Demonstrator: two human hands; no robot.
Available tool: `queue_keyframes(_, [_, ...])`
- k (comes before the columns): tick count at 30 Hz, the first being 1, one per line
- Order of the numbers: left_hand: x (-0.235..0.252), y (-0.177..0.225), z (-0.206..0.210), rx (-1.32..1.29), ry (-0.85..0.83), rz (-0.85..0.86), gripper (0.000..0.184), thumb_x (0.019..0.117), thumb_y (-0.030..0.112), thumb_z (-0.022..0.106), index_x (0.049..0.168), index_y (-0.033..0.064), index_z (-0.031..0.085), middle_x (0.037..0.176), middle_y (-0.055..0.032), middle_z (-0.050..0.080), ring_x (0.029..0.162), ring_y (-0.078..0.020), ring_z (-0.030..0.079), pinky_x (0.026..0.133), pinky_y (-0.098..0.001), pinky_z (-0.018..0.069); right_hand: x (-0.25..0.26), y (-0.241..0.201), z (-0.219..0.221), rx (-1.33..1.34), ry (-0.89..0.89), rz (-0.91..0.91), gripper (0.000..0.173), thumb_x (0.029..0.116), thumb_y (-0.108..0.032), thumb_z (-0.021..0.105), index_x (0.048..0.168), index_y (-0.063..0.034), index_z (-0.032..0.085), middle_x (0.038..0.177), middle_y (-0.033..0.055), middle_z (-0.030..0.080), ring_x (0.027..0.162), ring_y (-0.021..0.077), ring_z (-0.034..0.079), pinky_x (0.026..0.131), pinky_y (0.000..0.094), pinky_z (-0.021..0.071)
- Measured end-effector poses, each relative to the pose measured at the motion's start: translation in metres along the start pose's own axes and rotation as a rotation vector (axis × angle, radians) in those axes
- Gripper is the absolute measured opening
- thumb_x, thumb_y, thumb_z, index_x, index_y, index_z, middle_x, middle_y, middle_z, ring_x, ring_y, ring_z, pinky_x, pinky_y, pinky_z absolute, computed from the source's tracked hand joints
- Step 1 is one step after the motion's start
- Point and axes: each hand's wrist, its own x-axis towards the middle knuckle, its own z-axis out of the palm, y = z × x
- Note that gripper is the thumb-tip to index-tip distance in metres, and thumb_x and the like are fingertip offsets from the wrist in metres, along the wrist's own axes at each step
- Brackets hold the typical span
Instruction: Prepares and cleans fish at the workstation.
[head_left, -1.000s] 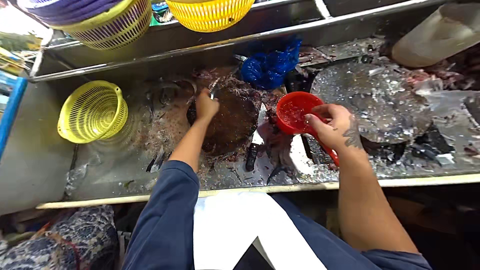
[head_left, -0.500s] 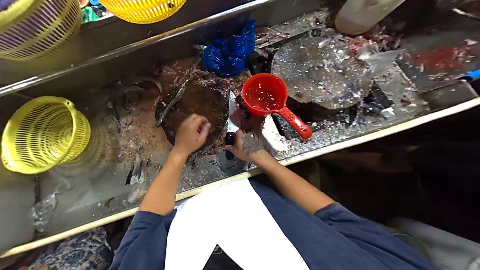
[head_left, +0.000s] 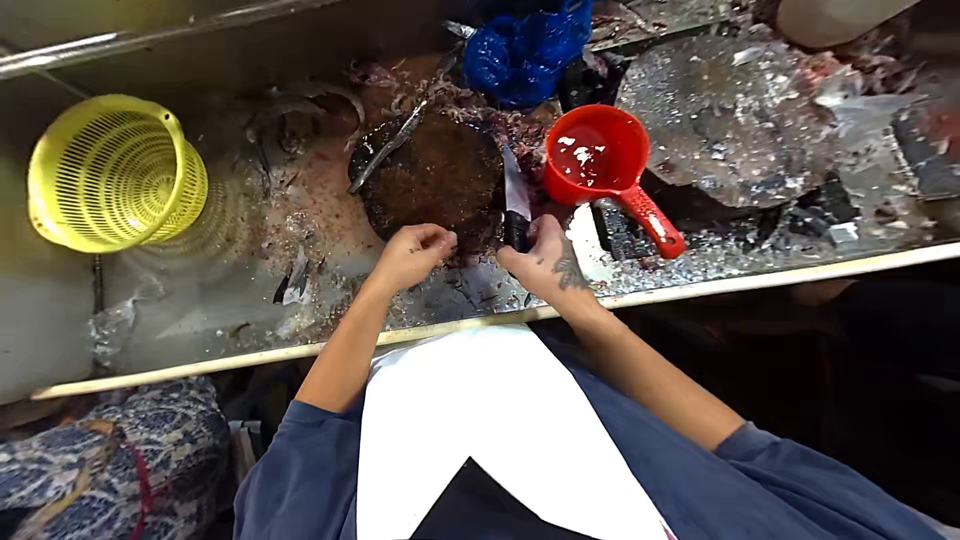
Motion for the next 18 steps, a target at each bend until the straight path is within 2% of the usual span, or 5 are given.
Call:
queue_keyframes(4, [-0.020,-0.005,0.010,0.479,-0.060,-0.127,0.033,0.1039,0.036,0.060,0.094,0.0089,0.076,0.081,-0.0080,0.072,0.073,-0.0235,0.069,0.069,-0.0498,0.0582,-0.019,-0.015,0.007,-0.013,0.084,-0.202,0.051,0.0744,-0.037,0.073,0.110,-0.0058,0.054,0.077,0.0081,0.061,0.066,0.0234,0.062,0.055,0.0473,0.0496])
queue_keyframes(8, [-0.008,-0.052,0.030,0.972,-0.122,-0.156,0.023,0.0987,0.030,0.062,0.109,0.0133,0.074,0.097,-0.0147,0.074,0.093,-0.0375,0.072,0.076,-0.0622,0.0573,-0.005,-0.009,0.021,0.109,0.016,-0.281,0.047,0.0772,-0.039,0.072,0.107,-0.0087,0.052,0.076,0.0084,0.056,0.059,0.0218,0.054,0.048,0.0431,0.0438])
queue_keyframes(12, [0.003,-0.051,0.042,1.049,-0.167,-0.156,0.022,0.1019,0.021,0.053,0.104,0.0084,0.071,0.096,-0.0159,0.072,0.092,-0.0379,0.071,0.074,-0.0590,0.0567,0.011,-0.016,0.037,-0.054,-0.025,-0.381,0.044,0.0750,-0.030,0.073,0.109,-0.0098,0.053,0.071,0.0080,0.060,0.056,0.0240,0.060,0.046,0.0466,0.0487])
queue_keyframes(14, [0.004,-0.046,0.043,1.046,-0.193,-0.205,0.021,0.0997,0.020,0.056,0.104,0.0067,0.072,0.098,-0.0168,0.073,0.095,-0.0381,0.071,0.076,-0.0592,0.0562,0.013,-0.033,0.037,-0.160,-0.101,-0.387,0.042,0.0797,-0.024,0.078,0.110,-0.0061,0.054,0.076,0.0111,0.064,0.066,0.0282,0.067,0.057,0.0512,0.0542])
queue_keyframes(18, [-0.008,-0.037,0.021,1.055,-0.262,-0.261,0.032,0.0941,0.028,0.062,0.117,0.0072,0.070,0.115,-0.0193,0.071,0.108,-0.0411,0.068,0.085,-0.0643,0.0539,0.028,-0.027,0.060,-0.224,-0.063,-0.550,0.040,0.0773,-0.037,0.073,0.102,-0.0093,0.057,0.069,0.0055,0.063,0.065,0.0249,0.067,0.058,0.0506,0.0549])
